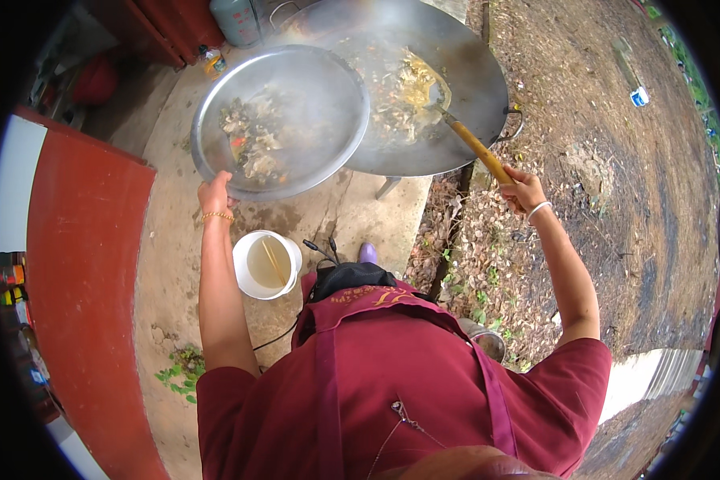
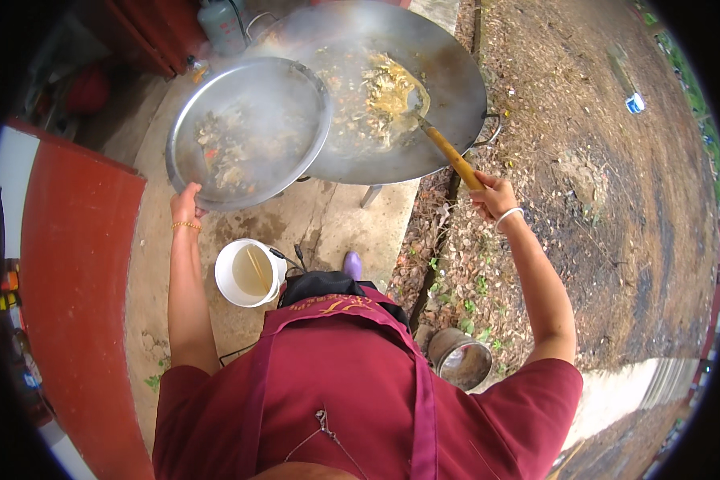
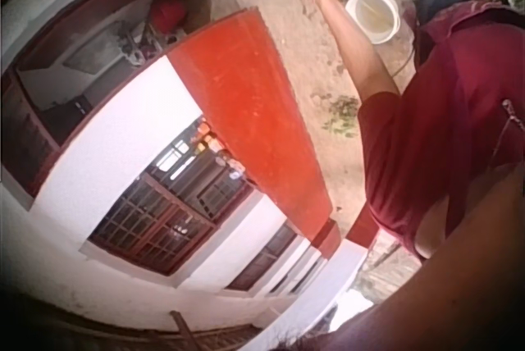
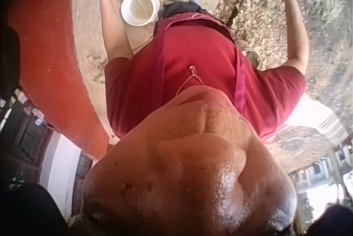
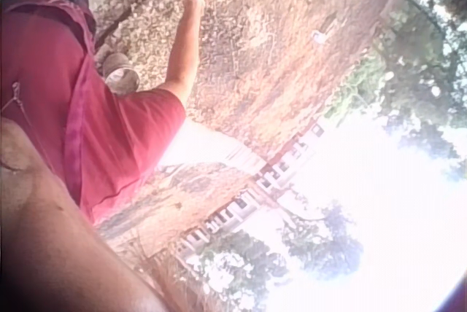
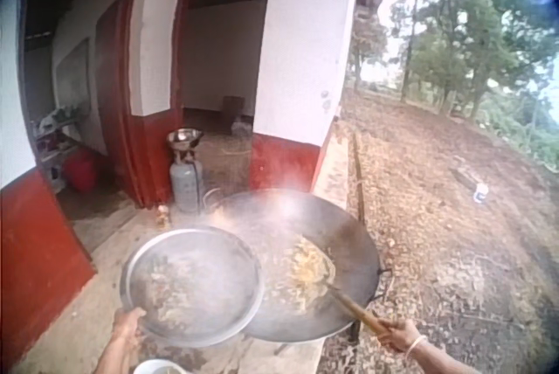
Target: The person stirs a mixture in a large wok over an outdoor gas burner, then transfers the cooked food into a metal bowl. The person repeats this process multiple times, moving between the wok and the bowl.
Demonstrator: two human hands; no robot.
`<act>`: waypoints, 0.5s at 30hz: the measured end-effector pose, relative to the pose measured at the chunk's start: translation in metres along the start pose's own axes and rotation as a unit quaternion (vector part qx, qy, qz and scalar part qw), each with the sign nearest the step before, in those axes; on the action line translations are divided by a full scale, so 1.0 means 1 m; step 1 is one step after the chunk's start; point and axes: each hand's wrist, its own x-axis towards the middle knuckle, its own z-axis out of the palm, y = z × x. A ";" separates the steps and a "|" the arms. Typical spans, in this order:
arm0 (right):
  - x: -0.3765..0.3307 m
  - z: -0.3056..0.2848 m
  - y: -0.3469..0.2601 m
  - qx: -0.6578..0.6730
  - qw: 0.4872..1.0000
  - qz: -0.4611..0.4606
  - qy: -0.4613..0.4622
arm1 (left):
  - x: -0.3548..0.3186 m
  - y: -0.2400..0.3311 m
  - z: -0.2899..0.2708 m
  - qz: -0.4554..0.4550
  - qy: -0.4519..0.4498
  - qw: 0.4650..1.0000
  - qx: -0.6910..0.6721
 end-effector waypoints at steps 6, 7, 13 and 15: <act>0.007 0.021 0.005 0.059 0.998 -0.002 -0.010 | -0.001 0.002 0.004 -0.002 0.018 1.000 0.023; 0.006 0.021 0.007 0.072 0.997 -0.005 -0.008 | 0.000 0.001 0.003 -0.002 0.021 0.999 0.031; -0.016 0.017 0.021 0.110 0.994 -0.024 0.008 | 0.004 -0.002 0.001 -0.004 0.009 1.000 0.022; -0.027 0.015 0.023 0.120 0.992 -0.026 0.008 | 0.004 -0.001 0.000 -0.004 0.008 1.000 0.018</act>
